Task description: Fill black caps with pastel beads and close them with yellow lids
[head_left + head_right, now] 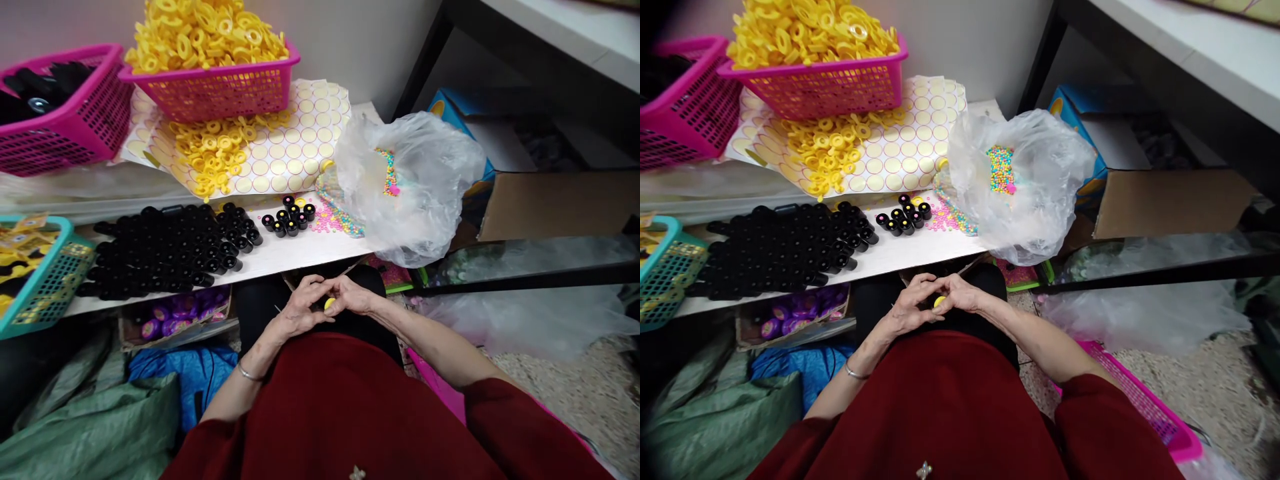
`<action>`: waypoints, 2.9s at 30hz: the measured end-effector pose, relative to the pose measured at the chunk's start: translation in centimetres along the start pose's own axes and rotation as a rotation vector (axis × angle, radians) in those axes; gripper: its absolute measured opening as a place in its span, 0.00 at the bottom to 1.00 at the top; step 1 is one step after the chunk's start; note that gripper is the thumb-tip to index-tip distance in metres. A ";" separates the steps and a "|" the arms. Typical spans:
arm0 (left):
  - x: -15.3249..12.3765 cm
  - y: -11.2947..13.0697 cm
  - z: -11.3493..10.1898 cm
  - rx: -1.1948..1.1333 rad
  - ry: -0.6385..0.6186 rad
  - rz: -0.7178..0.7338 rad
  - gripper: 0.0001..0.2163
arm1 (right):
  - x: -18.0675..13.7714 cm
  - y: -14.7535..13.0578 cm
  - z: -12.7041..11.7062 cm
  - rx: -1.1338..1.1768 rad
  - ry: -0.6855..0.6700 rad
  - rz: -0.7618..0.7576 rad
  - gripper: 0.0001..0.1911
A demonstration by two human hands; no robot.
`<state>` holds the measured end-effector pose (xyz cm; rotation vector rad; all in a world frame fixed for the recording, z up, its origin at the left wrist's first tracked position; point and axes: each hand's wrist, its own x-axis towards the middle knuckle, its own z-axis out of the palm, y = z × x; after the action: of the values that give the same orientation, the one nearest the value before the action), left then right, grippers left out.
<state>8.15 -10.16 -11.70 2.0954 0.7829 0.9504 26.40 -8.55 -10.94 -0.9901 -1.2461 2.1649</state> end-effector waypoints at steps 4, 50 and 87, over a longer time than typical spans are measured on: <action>0.7 -1.5 -2.4 0.088 0.248 -0.028 0.18 | 1.8 -0.3 -0.3 -0.473 0.163 0.035 0.24; 20.2 1.5 3.8 -0.065 0.021 -0.013 0.12 | 2.9 -17.7 -20.1 -1.447 0.619 0.196 0.16; 22.9 -3.6 5.4 0.055 0.239 -0.429 0.10 | 2.2 -13.7 -22.8 -0.582 0.682 -0.433 0.14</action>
<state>24.20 7.09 -8.37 1.7693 1.3302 0.9525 42.89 12.11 -7.40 -1.3636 -1.5544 1.0059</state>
